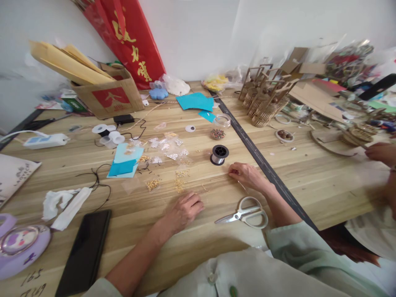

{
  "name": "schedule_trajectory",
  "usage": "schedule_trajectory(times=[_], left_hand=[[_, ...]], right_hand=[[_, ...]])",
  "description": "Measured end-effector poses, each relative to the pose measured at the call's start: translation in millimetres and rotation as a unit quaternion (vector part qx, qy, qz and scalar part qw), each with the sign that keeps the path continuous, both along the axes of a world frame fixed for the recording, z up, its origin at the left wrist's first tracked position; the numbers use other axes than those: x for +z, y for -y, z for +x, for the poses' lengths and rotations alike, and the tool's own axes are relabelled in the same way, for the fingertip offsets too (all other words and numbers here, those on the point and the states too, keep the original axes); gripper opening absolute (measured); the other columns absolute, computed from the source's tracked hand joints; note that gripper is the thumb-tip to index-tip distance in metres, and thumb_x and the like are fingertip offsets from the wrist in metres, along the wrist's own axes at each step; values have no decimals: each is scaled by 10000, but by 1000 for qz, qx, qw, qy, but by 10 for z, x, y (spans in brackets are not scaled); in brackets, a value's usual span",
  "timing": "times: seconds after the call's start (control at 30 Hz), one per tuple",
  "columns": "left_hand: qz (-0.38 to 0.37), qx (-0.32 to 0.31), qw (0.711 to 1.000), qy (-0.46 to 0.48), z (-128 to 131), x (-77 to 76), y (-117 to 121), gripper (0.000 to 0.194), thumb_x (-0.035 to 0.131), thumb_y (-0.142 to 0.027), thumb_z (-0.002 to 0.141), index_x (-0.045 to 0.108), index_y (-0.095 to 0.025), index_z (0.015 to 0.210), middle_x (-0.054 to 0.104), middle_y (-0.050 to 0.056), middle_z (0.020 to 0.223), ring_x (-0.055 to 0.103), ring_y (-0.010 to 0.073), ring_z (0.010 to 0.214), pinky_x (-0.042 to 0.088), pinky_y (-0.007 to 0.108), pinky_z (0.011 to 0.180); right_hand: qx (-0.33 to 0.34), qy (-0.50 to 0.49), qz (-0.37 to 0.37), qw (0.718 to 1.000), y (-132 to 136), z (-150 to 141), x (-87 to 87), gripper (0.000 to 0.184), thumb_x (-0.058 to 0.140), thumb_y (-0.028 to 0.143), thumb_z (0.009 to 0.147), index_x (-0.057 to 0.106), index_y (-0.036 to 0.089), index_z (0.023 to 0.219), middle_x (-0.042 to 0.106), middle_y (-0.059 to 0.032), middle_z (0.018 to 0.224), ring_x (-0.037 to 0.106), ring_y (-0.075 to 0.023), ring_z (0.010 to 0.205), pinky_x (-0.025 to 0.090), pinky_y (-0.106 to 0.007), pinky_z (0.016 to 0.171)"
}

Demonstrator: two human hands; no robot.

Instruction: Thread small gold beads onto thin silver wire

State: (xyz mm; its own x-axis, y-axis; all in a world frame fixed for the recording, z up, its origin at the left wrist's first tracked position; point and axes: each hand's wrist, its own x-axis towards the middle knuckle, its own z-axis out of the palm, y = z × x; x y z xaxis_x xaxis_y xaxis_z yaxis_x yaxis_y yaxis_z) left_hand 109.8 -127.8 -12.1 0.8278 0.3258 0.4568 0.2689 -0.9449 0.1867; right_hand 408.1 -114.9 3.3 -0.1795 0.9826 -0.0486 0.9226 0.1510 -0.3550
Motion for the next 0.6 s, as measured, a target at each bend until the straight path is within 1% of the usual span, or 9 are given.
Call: schedule_trajectory(times=[0.27, 0.47, 0.6], left_hand=[[-10, -7, 1000, 6, 2, 10, 15, 177, 480, -147, 904, 621, -145, 796, 595, 47, 793, 525, 150, 773, 471, 266, 707], [-70, -46, 996, -2, 6, 25, 69, 152, 466, -140, 911, 611, -143, 865, 595, 50, 853, 528, 144, 809, 464, 268, 751], [-82, -63, 995, -4, 23, 7, 91, 151, 460, -134, 912, 603, -141, 864, 590, 47, 836, 531, 138, 799, 462, 263, 736]], right_hand=[[14, -37, -18, 999, 22, 19, 62, 151, 530, 293, 853, 642, 193, 865, 669, -25, 814, 600, -150, 728, 376, -226, 639], [1, -15, -35, 999, 61, 30, 165, 207, 508, 359, 882, 650, 207, 888, 676, -14, 803, 608, -145, 710, 363, -220, 615], [18, -1, -44, 999, 81, 59, 230, 224, 495, 371, 895, 643, 203, 894, 672, -28, 825, 617, -150, 732, 384, -227, 646]])
